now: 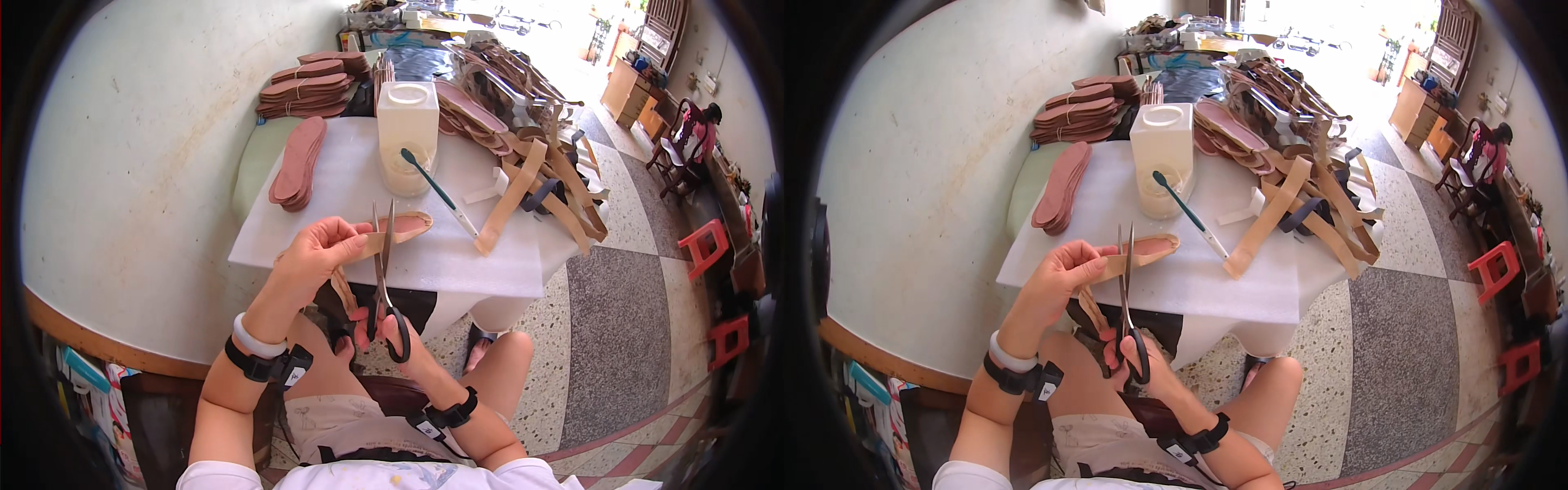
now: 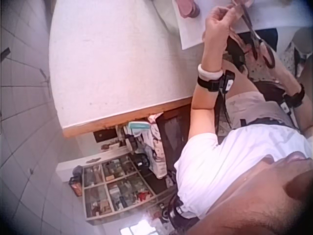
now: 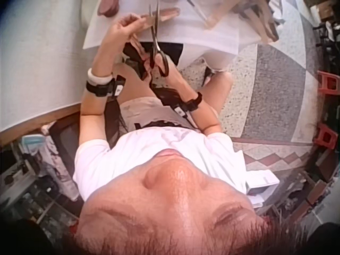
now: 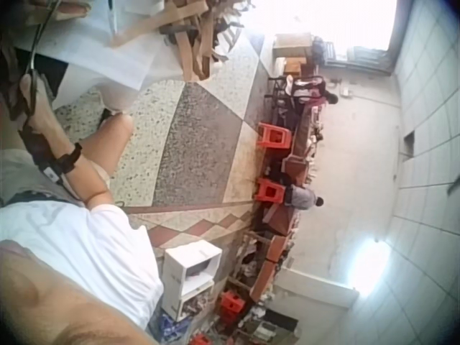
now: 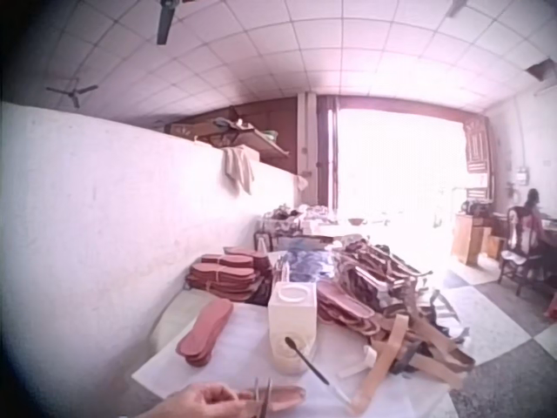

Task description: The recorder applies glue to a shoe insole using a brush and then carefully attaches a lining or reinforcement piece to the edges of the insole.

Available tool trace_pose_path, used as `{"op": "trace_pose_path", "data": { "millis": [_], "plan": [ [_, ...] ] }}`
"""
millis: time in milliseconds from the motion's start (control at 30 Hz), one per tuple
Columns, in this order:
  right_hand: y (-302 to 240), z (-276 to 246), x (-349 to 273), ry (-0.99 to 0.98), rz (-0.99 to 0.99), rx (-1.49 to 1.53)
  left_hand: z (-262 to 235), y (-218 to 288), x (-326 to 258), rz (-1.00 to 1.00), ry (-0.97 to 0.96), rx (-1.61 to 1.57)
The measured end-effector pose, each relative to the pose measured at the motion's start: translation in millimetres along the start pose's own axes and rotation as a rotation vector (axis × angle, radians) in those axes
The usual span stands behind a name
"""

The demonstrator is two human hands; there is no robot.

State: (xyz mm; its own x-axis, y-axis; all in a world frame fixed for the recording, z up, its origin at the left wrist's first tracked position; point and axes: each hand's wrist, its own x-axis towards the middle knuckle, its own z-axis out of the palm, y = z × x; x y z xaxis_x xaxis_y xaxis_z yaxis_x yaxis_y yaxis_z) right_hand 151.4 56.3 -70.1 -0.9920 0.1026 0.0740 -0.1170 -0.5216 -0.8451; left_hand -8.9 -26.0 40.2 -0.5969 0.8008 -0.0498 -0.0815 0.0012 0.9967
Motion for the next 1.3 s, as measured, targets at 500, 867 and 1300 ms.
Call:
{"op": "trace_pose_path", "data": {
  "millis": [500,867,1300],
  "plan": [
    [27.2,10.0,9.3,0.112,-0.089,0.103,1.3,-7.8,-2.2,-0.008,0.037,-0.042],
    [8.9,8.1,1.0,0.200,-0.081,0.128,-6.0,-21.5,0.6,-0.100,0.096,-0.015],
    [-170.5,-58.4,-125.1,1.025,-0.031,-1.147,6.5,-24.6,-54.6,0.286,0.336,0.311]
  ]
}}
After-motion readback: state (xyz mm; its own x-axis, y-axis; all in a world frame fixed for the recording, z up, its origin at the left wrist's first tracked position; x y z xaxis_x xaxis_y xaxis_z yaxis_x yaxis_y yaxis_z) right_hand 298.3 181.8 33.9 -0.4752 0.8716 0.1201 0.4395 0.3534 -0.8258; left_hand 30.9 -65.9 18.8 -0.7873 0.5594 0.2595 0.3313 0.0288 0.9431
